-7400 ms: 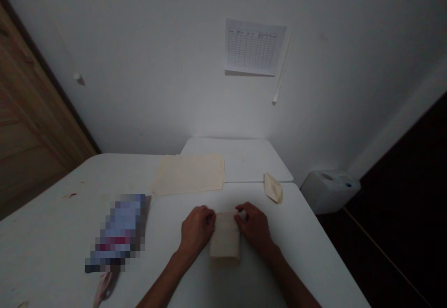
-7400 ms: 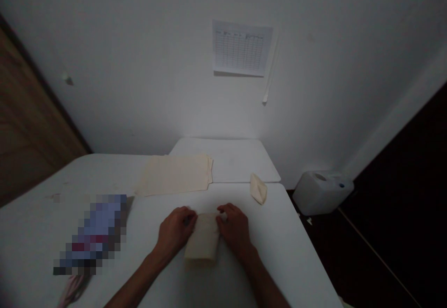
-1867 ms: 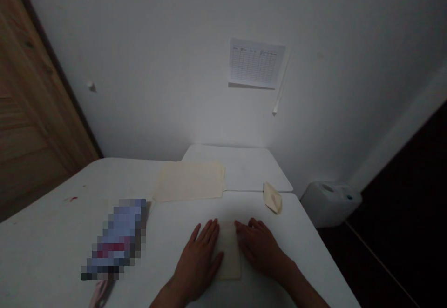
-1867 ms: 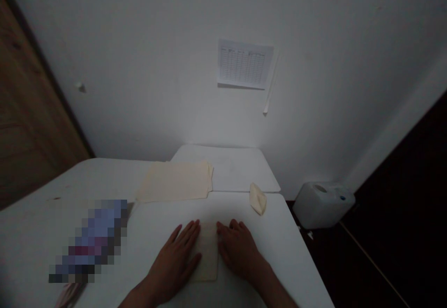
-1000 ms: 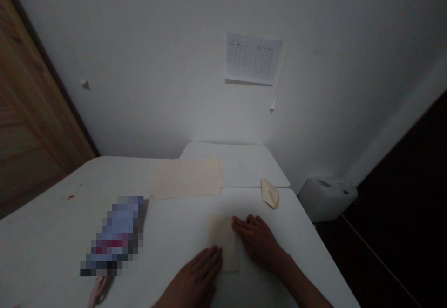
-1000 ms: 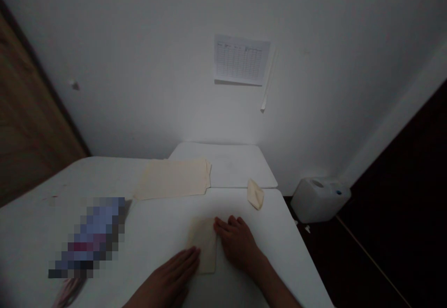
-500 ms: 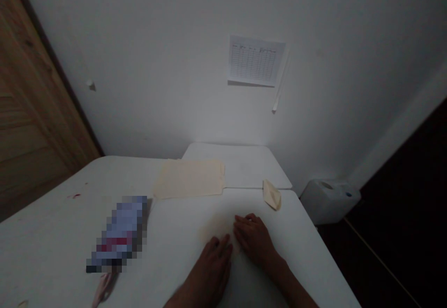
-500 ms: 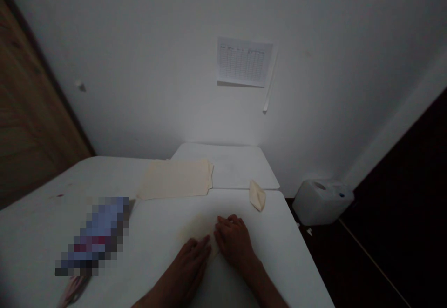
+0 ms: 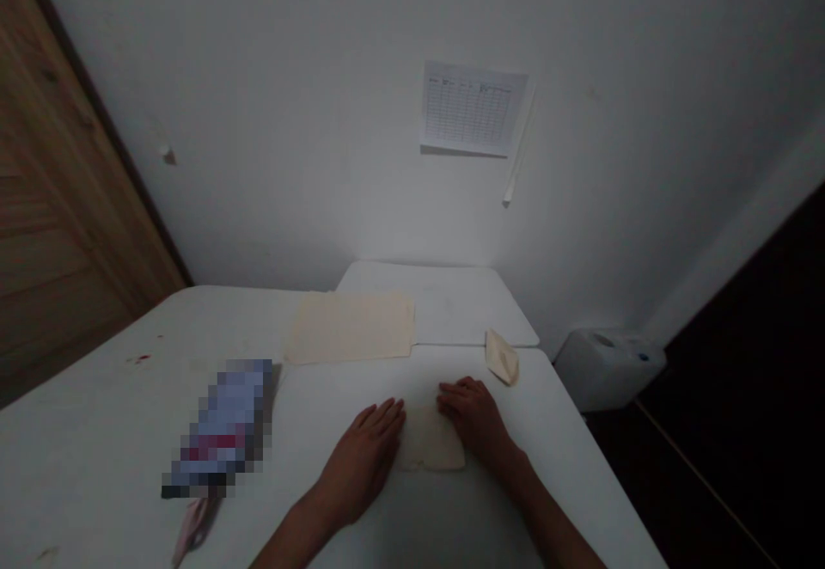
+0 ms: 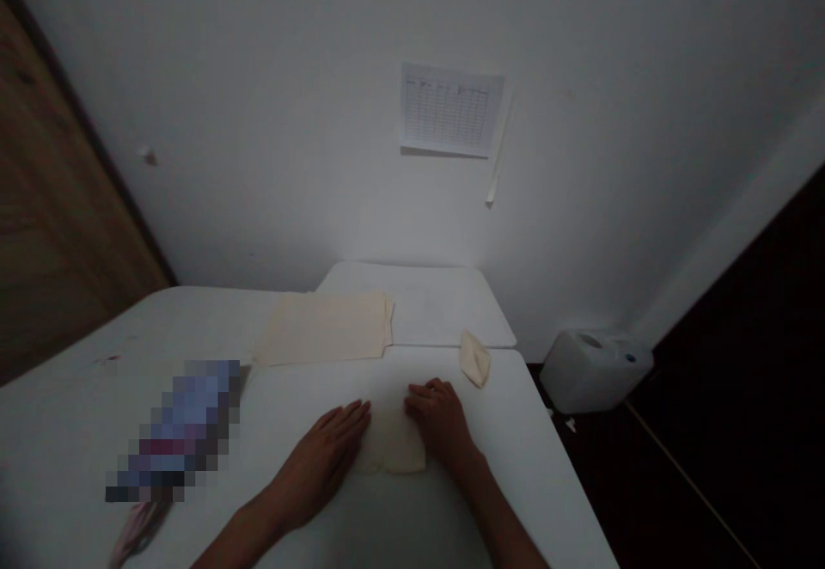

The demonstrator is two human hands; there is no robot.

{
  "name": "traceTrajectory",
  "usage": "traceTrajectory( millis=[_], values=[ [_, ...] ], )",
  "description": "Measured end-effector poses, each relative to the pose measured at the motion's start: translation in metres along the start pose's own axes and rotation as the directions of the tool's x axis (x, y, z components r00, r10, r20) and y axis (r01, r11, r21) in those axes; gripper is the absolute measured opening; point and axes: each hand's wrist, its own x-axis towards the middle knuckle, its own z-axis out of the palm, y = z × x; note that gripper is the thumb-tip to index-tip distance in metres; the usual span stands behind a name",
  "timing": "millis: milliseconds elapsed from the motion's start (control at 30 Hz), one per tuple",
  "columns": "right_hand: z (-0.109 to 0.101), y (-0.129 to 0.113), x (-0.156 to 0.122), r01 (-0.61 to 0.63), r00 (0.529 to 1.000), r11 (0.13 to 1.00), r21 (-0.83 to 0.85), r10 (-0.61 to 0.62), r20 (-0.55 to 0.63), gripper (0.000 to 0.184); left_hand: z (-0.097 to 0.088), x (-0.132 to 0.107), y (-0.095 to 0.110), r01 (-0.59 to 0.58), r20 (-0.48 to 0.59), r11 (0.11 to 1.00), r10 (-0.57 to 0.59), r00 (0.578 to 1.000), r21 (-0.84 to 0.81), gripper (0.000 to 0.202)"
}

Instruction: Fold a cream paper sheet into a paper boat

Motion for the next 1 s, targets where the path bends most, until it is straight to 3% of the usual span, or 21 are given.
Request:
traceTrajectory(
  millis=[200, 367, 733, 1000],
  values=[
    [0.005, -0.039, -0.009, 0.047, 0.999, 0.998, 0.034, -0.047, -0.015, 0.037, 0.012, 0.002, 0.007, 0.059, -0.071, 0.992, -0.051, 0.996, 0.114, 0.044],
    [0.01, -0.065, -0.022, 0.1, 0.989, 0.993, 0.062, -0.106, 0.1, 0.051, 0.018, 0.003, 0.009, 0.059, -0.072, 0.975, -0.045, 0.996, 0.212, 0.051],
    [0.003, -0.065, -0.023, 0.069, 0.975, 0.994, 0.087, -0.085, 0.206, 0.057, 0.02, 0.001, 0.01, 0.08, -0.108, 0.97, -0.056, 0.993, 0.231, 0.049],
    [-0.002, -0.047, -0.035, -0.037, 0.965, 0.998, 0.041, 0.025, 0.261, 0.058, 0.021, 0.0, 0.009, 0.08, -0.105, 0.965, -0.055, 0.993, 0.251, 0.049]
  ],
)
